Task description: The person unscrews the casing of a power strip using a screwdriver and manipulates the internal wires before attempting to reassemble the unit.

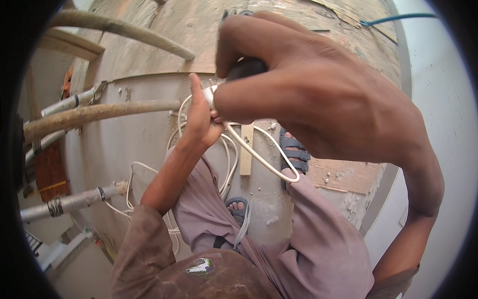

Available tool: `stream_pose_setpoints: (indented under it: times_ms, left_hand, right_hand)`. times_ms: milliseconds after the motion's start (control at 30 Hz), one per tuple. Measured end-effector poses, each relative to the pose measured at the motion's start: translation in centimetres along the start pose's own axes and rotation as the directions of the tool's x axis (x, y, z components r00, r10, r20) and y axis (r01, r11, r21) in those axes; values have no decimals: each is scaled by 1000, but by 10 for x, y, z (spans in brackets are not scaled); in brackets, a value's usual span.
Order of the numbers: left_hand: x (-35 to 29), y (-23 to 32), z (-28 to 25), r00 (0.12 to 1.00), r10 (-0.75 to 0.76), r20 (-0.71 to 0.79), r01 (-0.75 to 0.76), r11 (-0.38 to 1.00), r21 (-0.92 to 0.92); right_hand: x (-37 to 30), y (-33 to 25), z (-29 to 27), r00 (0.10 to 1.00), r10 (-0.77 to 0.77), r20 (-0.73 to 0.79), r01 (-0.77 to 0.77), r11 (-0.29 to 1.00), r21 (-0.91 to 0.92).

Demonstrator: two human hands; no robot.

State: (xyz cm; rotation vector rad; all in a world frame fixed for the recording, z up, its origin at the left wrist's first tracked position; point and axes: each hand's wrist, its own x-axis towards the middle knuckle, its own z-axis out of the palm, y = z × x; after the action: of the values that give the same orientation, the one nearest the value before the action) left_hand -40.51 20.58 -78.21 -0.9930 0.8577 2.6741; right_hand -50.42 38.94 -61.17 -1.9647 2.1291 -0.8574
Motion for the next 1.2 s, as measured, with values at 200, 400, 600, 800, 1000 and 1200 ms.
stream_pose_setpoints:
  times_ms: [200,400,600,800,1000,1200]
  left_hand:
    - [-3,0,-16,995,64,-80,-57,995,80]
    - [13,-7,9,988,151,31,-154,980,129]
    - [19,-21,8,991,133,34,-133,991,24]
    - [26,-11,18,972,233,10,-233,972,-29]
    - [45,-3,25,983,181,44,-180,983,-22]
    - [69,-9,17,976,205,-77,-207,978,-31]
  right_hand:
    - [5,-10,14,871,477,-119,-490,825,-280]
    - [-23,-12,-29,975,108,195,-45,953,-299]
    - [31,-56,-10,862,505,49,-432,780,-452]
    - [18,-11,-27,897,408,170,-401,913,-74]
    - [41,20,-46,614,773,160,-619,597,-510]
    - [62,-23,2,984,151,94,-140,983,-114]
